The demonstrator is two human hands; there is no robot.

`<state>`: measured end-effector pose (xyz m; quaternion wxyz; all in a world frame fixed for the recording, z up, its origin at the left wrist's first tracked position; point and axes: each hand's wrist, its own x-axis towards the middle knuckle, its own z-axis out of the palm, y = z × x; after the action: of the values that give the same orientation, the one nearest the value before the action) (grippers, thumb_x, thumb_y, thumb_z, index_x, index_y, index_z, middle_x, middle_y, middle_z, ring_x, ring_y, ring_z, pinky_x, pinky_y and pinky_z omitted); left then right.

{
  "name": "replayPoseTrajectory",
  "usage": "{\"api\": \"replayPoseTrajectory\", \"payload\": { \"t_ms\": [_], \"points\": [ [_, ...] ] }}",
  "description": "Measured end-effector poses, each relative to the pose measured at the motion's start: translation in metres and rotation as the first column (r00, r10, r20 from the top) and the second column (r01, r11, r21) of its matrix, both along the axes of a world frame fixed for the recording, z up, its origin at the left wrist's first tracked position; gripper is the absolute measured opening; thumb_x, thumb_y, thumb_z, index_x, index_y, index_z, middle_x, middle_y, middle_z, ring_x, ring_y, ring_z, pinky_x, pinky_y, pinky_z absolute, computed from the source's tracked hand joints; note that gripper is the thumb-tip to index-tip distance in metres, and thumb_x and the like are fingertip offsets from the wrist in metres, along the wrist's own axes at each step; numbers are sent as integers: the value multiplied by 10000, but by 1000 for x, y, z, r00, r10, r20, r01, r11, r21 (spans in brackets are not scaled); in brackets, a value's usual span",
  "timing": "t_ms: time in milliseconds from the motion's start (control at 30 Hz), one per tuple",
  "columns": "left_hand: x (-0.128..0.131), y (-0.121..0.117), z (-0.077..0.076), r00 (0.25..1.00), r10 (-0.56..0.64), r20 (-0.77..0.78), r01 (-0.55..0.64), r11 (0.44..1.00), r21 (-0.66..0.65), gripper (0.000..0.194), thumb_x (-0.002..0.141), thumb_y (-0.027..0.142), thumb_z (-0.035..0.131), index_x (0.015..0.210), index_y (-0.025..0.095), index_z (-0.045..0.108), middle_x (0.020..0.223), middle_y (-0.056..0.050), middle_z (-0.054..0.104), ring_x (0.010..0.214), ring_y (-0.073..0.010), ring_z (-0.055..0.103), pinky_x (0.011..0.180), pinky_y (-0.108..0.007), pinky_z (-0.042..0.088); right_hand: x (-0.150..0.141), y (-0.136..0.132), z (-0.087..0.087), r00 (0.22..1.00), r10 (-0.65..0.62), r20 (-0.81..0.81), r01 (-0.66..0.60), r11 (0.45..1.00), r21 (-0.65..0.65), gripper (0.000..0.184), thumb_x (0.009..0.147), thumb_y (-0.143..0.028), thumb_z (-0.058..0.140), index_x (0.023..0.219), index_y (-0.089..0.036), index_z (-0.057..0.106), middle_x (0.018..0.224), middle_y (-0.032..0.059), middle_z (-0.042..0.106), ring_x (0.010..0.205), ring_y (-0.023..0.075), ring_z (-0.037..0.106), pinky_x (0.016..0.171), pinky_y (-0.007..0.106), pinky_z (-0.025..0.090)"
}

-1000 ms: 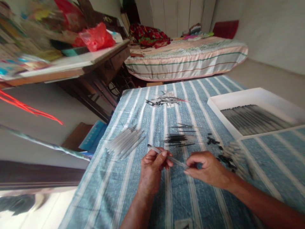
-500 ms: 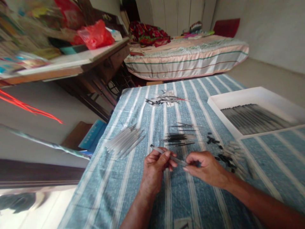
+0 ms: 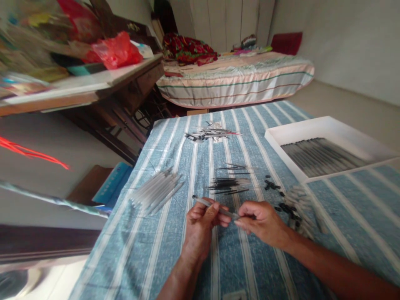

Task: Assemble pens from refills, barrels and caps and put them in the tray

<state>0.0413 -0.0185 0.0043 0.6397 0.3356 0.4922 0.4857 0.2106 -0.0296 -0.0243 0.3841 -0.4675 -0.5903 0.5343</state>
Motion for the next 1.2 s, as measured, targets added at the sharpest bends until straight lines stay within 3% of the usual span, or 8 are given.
{"api": "replayPoseTrajectory", "payload": {
  "t_ms": [167, 300, 467, 567, 700, 967, 1100, 1200],
  "points": [
    [9, -6, -2, 1000, -19, 17, 19, 1000, -24, 207, 693, 285, 720, 748, 144, 579, 652, -42, 713, 470, -138, 615, 492, -250, 495, -9, 1, 2, 975, -20, -222, -21, 984, -179, 280, 717, -397, 638, 640, -186, 470, 478, -67, 488, 409, 70, 437, 417, 189, 354],
    [21, -12, 0, 990, -130, 52, 133, 990, -45, 229, 722, 343, 694, 692, 147, 579, 465, -12, 631, 432, -148, 587, 504, -266, 484, -12, 4, 13, 921, 33, -389, -78, 992, -101, 339, 776, -482, 591, 672, -197, 439, 453, -78, 461, 400, 70, 433, 429, 200, 356],
    [20, -6, 6, 998, -42, 54, 42, 999, 1, 196, 728, 313, 698, 705, 132, 626, 577, -33, 680, 471, -121, 583, 501, -233, 465, 1, 8, 20, 980, -86, -180, 88, 996, 2, 364, 830, -527, 521, 918, -175, 549, 540, -65, 492, 499, 81, 470, 507, 208, 390],
    [15, -1, 4, 998, -13, 53, 12, 1000, 17, 215, 722, 327, 700, 673, 128, 634, 582, -37, 681, 447, -107, 562, 460, -214, 439, 7, 10, 14, 992, -45, -115, 44, 999, -14, 427, 877, -551, 417, 767, -161, 552, 576, -24, 547, 521, 90, 514, 508, 213, 398],
    [13, 0, 1, 998, 23, 51, -24, 999, 25, 185, 734, 303, 690, 675, 137, 634, 621, -32, 695, 465, -106, 572, 460, -206, 434, 9, 11, 13, 996, -30, -90, 30, 1000, -2, 432, 858, -521, 474, 593, -179, 458, 525, -32, 515, 492, 91, 517, 481, 208, 393],
    [12, 2, 2, 998, 55, 21, -55, 998, 0, 208, 692, 330, 720, 672, 137, 647, 615, -29, 688, 460, -99, 550, 464, -203, 418, 5, 7, 11, 987, 48, -153, -54, 998, -32, 181, 791, -368, 576, 775, -188, 578, 597, -16, 586, 521, 118, 551, 518, 234, 446],
    [11, 2, 3, 996, 46, -73, -47, 999, -5, 263, 650, 388, 746, 688, 139, 673, 571, -20, 660, 501, -115, 551, 500, -205, 433, 1, 10, 7, 998, 31, 61, -38, 993, 112, 117, 765, -236, 562, 689, -162, 611, 550, -34, 546, 510, 89, 487, 492, 193, 369],
    [10, 4, 2, 986, 1, -168, -2, 1000, -7, 318, 618, 451, 755, 669, 145, 685, 531, -16, 639, 506, -122, 537, 514, -204, 436, 0, 17, 7, 972, 12, 235, -77, 960, 271, 119, 763, -209, 564, 710, -151, 654, 591, -20, 596, 544, 87, 513, 531, 182, 372]
  ]
}}
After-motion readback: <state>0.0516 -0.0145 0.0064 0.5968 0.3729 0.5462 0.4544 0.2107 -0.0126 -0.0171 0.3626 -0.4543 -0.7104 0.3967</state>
